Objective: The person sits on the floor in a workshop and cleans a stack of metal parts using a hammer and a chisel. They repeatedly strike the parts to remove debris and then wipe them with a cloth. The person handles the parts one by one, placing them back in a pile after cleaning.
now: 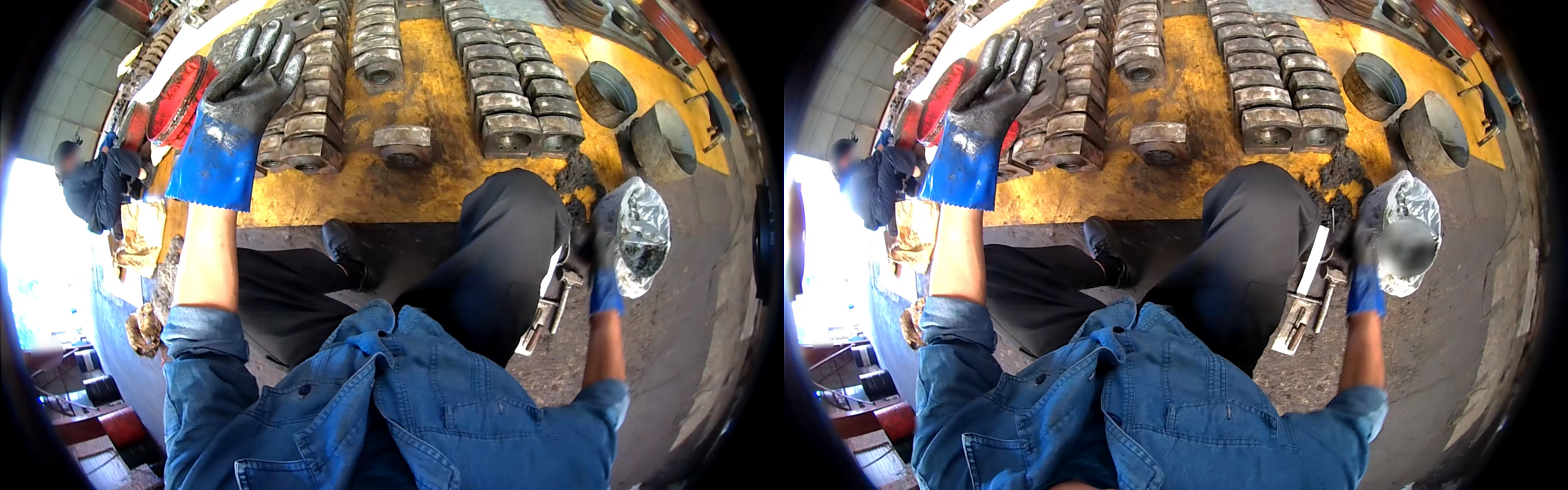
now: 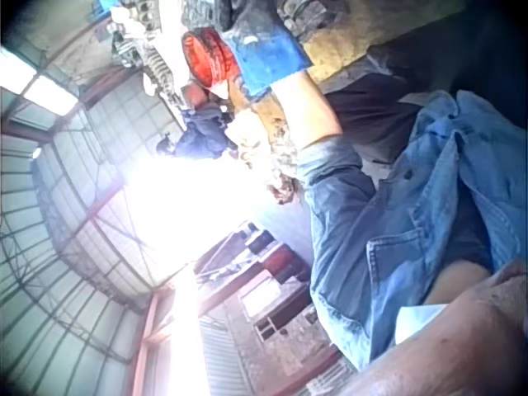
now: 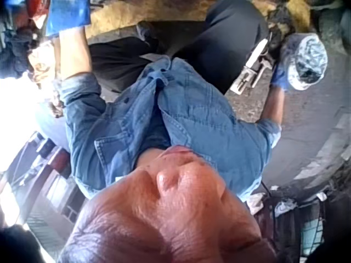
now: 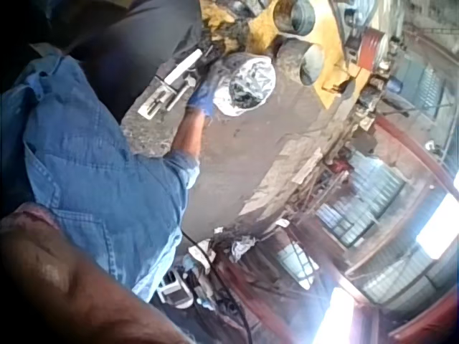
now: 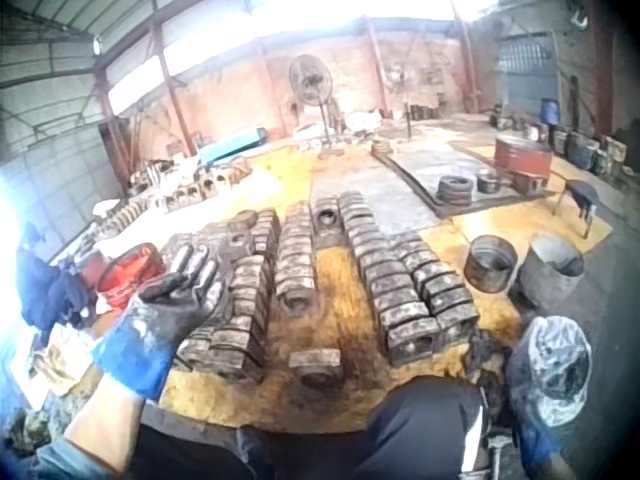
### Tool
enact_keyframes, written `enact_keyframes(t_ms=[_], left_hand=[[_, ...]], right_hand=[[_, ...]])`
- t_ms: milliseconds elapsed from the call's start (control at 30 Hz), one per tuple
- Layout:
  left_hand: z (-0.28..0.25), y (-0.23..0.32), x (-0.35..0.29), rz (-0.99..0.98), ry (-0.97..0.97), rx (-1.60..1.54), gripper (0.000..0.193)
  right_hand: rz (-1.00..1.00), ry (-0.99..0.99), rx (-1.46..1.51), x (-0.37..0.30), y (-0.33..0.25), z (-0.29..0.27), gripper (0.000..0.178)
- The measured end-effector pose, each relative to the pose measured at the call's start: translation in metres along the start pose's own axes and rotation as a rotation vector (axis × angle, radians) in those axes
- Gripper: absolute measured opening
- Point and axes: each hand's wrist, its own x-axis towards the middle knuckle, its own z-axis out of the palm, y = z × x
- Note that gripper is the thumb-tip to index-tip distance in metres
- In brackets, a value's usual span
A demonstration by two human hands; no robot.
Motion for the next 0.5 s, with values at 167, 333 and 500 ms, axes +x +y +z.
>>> enact_keyframes(t_ms=[167, 333, 500], left_hand=[[-0.020, -0.006, 0.014, 0.007, 0.119, -0.009, 0.041], [-0.028, -0.024, 0.034, 0.039, 0.159, -0.002, 0.041], [-0.043, -0.023, 0.034, -0.001, 0.189, -0.011, 0.041]], right_hand=[[0.538, 0.011, -0.022, -0.088, 0.124, -0.010, 0.054], [0.734, -0.025, -0.024, -0.134, 0.152, 0.016, 0.054], [0.700, 0.047, -0.033, -0.100, 0.166, -0.002, 0.054]])
